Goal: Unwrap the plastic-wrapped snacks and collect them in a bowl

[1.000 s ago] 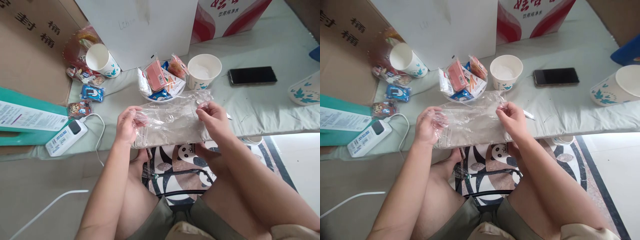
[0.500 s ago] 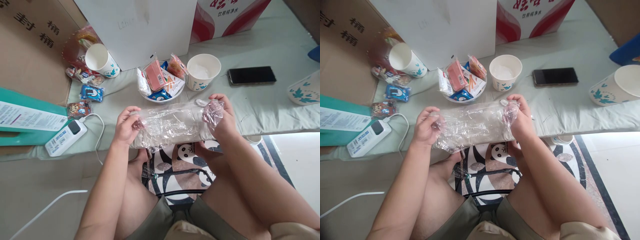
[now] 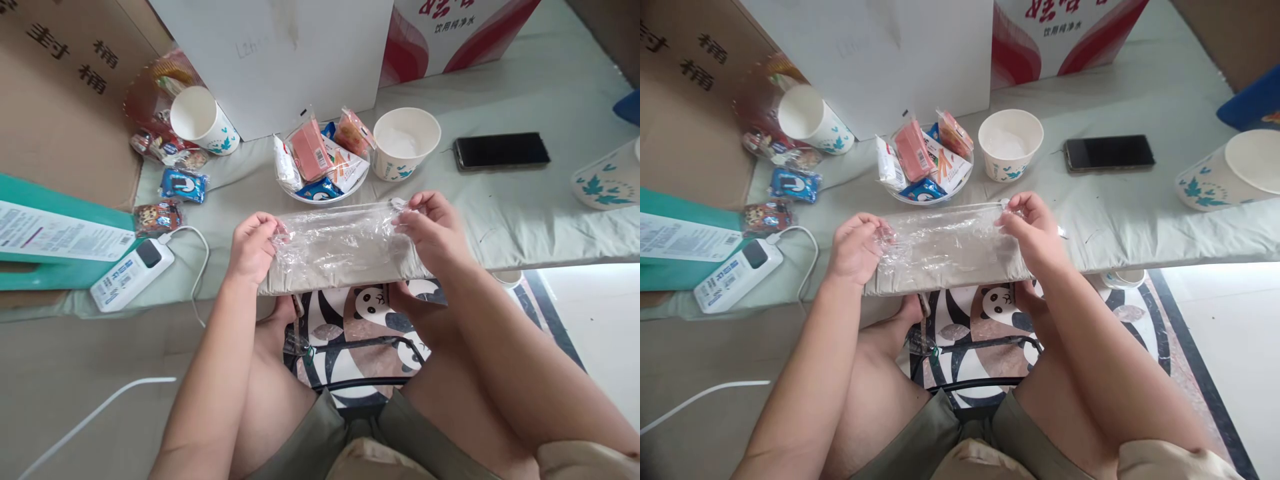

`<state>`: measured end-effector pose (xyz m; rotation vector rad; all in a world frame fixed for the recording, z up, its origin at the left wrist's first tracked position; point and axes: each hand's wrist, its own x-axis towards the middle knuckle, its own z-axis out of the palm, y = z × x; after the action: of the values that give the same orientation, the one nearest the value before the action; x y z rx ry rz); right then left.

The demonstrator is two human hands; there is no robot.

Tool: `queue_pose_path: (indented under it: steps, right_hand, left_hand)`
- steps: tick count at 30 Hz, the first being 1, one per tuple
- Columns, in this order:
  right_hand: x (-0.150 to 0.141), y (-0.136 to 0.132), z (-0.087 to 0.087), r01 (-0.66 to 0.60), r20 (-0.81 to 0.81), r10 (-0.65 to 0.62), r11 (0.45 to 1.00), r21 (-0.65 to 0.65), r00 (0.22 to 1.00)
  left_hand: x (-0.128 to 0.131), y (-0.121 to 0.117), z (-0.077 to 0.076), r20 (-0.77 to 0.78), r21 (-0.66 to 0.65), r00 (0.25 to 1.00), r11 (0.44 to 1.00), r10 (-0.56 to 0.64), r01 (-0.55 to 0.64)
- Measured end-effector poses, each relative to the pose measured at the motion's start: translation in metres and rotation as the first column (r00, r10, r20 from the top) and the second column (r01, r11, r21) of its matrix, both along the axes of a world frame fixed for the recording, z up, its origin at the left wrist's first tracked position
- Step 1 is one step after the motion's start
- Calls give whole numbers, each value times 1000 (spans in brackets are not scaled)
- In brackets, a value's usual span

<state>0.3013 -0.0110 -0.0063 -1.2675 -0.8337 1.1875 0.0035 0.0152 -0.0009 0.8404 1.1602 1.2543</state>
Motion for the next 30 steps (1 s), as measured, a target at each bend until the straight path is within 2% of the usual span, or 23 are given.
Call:
queue_pose_path:
  steps: [3, 7, 9, 12, 14, 16, 18, 19, 20, 22, 24, 26, 27, 28, 30]
  right_hand:
    - [-2, 0, -2, -9, 110, 12, 1000, -22, 994]
    - [1, 1, -6, 55, 216, -52, 998, -7, 975]
    - [5, 1, -7, 116, 337, -110, 993, 0, 935]
    - [10, -1, -4, 236, 537, -281, 960, 152, 796]
    - [10, -3, -2, 205, 557, -336, 936, 285, 760]
    - [7, -6, 0, 47, 530, -219, 947, 319, 819]
    - [-1, -9, 0, -190, 477, 46, 948, 257, 878]
    - [-7, -10, 0, -322, 441, 205, 923, 209, 874]
    - [-13, -11, 0, -448, 401, 355, 879, 164, 844]
    - [-24, -11, 2, -648, 349, 588, 757, 79, 730]
    - [-33, -12, 5, -770, 346, 730, 638, -32, 590]
    - [-38, -12, 10, -804, 348, 783, 582, -120, 516]
    - [-39, -13, 11, -795, 345, 780, 591, -134, 521]
    - [-40, -13, 13, -766, 335, 754, 630, -125, 565]
    - [-42, -14, 14, -642, 273, 637, 762, -83, 721]
  left_hand:
    - [0, -2, 0, -52, -33, 997, 998, -50, 49]
    - [2, -1, 1, -178, -78, 984, 997, -7, -7]
    - [3, -1, 2, -198, -95, 980, 995, 6, -25]
    - [5, -1, 4, -170, -99, 985, 995, -17, 0]
    - [6, -4, 6, -134, -108, 987, 991, -86, 72]
    - [8, -7, 8, -99, -125, 976, 975, -194, 181]
    - [11, -11, 10, -65, -126, 953, 949, -297, 288]
    - [13, -13, 11, -49, -121, 939, 935, -340, 332]
    - [15, -15, 11, -33, -115, 924, 920, -381, 375]
    - [17, -17, 12, -5, -120, 886, 880, -464, 460]
    - [18, -18, 14, 19, -122, 861, 854, -508, 506]
    - [19, -18, 15, 56, -88, 883, 878, -466, 470]
    - [20, -18, 15, 86, -63, 908, 908, -409, 415]
    - [22, -17, 15, 124, -44, 931, 935, -344, 352]
    - [27, -19, 12, 197, -43, 945, 961, -260, 273]
